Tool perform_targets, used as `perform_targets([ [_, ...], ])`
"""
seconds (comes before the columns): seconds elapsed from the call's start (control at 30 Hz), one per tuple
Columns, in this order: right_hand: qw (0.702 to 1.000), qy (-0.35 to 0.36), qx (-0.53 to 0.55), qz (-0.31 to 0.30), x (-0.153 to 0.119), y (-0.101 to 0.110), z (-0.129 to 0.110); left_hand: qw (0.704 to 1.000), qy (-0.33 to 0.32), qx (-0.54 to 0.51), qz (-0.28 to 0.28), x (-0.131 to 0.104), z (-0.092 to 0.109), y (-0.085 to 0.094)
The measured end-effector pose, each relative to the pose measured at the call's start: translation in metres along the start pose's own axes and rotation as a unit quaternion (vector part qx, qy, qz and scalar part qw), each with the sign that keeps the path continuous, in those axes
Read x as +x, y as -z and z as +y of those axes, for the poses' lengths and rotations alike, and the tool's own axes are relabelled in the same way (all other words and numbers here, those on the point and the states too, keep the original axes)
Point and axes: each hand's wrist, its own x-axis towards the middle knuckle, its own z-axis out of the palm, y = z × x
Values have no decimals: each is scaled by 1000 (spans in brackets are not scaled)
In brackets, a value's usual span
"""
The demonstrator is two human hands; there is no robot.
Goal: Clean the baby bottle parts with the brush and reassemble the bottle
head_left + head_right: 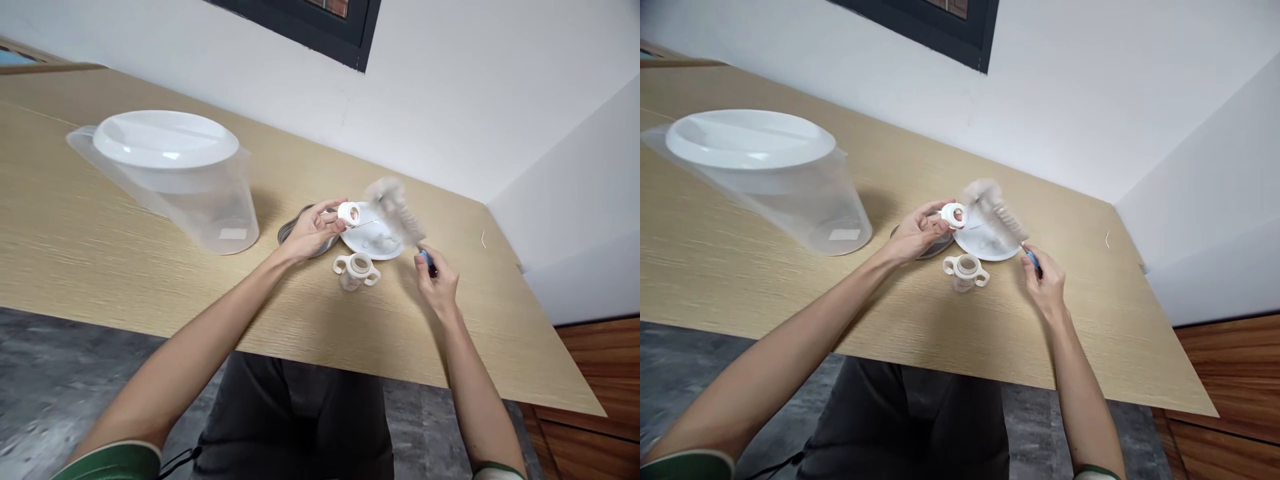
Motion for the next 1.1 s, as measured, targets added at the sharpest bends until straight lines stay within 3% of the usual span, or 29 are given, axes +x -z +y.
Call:
perform_targets([
  [0.13,999,-1,-12,-51,0,-5,3,1000,-6,21,5,1,-1,3],
  [0.27,998,-49,-36,-14,0,-4,7,999,-11,41,10,1,2,3],
  [0.37,999,-43,-10,9,-1,-1,1,999,-16,44,4,1,1,3],
  [0.5,999,-3,13,-51,-1,-4,-5,999,-32,42,-8,2,0,2],
  [0.73,995,-95,-16,-33,0,-5,10,998,-5,57,30,1,2,2],
  [0.83,998,-60,8,-19,-2,-2,5,999,2,40,33,1,2,3],
  [0.97,997,7,33,-66,-3,-5,-3,998,0,47,32,1,0,3],
  [1.1,997,-45,5,-66,-1,-9,0,998,1,59,25,1,-1,2],
])
